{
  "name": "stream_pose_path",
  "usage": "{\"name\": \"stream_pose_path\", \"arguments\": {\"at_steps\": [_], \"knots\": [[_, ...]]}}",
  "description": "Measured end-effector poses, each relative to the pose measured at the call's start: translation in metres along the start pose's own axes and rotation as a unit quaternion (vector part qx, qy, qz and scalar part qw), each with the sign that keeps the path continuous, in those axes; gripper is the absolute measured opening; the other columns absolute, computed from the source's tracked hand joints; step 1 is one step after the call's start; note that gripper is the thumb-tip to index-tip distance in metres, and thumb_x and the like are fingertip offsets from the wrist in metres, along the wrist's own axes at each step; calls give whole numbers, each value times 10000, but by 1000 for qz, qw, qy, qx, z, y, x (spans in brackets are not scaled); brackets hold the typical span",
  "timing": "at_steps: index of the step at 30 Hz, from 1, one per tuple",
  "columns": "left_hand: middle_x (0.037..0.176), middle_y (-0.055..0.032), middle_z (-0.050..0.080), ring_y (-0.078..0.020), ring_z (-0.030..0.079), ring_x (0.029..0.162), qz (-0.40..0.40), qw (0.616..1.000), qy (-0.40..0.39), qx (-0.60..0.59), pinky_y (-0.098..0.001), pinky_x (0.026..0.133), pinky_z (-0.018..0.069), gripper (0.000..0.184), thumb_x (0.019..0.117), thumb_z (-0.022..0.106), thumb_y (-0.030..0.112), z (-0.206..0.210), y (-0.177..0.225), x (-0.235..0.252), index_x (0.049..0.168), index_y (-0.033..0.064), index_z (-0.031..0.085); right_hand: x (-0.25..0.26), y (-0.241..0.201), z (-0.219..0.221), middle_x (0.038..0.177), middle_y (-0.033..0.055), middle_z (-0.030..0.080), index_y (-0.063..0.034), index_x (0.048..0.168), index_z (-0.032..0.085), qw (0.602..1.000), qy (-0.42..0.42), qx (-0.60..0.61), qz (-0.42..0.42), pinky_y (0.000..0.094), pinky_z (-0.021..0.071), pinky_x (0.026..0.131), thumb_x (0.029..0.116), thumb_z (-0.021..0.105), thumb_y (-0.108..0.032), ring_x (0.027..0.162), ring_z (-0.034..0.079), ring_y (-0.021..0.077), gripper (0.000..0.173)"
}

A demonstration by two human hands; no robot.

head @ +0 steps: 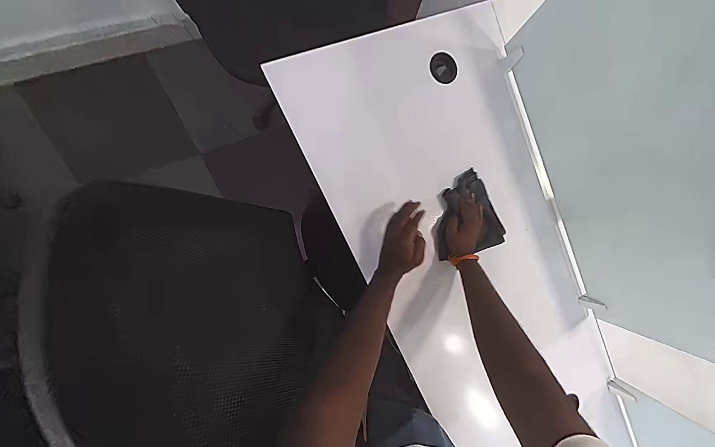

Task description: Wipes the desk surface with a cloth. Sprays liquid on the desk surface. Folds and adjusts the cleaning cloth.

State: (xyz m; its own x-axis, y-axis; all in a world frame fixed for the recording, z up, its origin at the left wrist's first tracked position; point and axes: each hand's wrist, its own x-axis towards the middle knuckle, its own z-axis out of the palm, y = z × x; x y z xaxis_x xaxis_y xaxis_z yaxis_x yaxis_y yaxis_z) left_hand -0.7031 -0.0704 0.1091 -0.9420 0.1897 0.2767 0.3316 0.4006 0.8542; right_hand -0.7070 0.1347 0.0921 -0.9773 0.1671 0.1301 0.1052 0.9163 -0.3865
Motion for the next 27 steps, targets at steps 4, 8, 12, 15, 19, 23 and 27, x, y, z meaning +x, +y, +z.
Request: {"name": "stream_pose_path", "arguments": {"at_steps": [4,8,12,15,19,23,27], "knots": [[1496,-138,525,-295,449,1426,-105,986,72,108,-505,1196,333,467,956,423,160,-72,-30,9,1369,30,597,-39,-82,34,1552,97,508,-102,1384,636,997,-21,61,-35,572,219,1250,916,525,-174,1502,378,293,486],[1498,-119,524,-283,450,1419,-123,975,85,165,-502,1198,307,480,972,372,183,-110,-43,-4,1381,47,586,-74,-148,58,1466,59,603,-108,1244,734,979,-72,147,-121,534,295,1229,907,531,-184,1452,461,259,400],[1477,-149,532,-314,469,1396,-137,969,51,197,-514,1168,350,454,976,386,162,-130,-31,-18,1353,31,603,-99,-157,57,1404,6,657,-111,1225,750,949,-162,202,-180,475,301,1238,909,513,-197,1413,512,193,404],[1437,-160,558,-323,509,1348,-192,963,-6,190,-505,1120,417,391,963,466,102,-149,-8,-17,1308,37,639,-112,-148,39,1368,61,679,-58,1248,727,924,-228,242,-191,471,304,1238,893,534,-210,1382,548,245,431],[1270,-157,657,-252,658,1099,-231,957,-100,142,-440,945,545,304,983,509,64,-202,33,-12,1234,30,676,-150,-128,2,1346,115,679,-67,1224,736,902,-332,240,-134,496,337,1213,918,572,-240,1368,540,313,389],[1245,-157,674,-240,677,1077,-223,943,-179,171,-427,953,551,328,1012,458,103,-278,83,-33,1255,22,663,-186,-96,-43,1073,168,741,-15,982,759,897,-363,236,-85,523,487,1034,922,571,-224,1093,678,321,287],[1262,-165,668,-298,677,1091,-230,917,-216,243,-506,959,546,338,990,474,75,-331,125,-98,1269,34,660,-196,-53,-93,942,165,725,-8,931,739,881,-422,213,-6,532,527,913,944,576,-192,937,690,304,247]]}}
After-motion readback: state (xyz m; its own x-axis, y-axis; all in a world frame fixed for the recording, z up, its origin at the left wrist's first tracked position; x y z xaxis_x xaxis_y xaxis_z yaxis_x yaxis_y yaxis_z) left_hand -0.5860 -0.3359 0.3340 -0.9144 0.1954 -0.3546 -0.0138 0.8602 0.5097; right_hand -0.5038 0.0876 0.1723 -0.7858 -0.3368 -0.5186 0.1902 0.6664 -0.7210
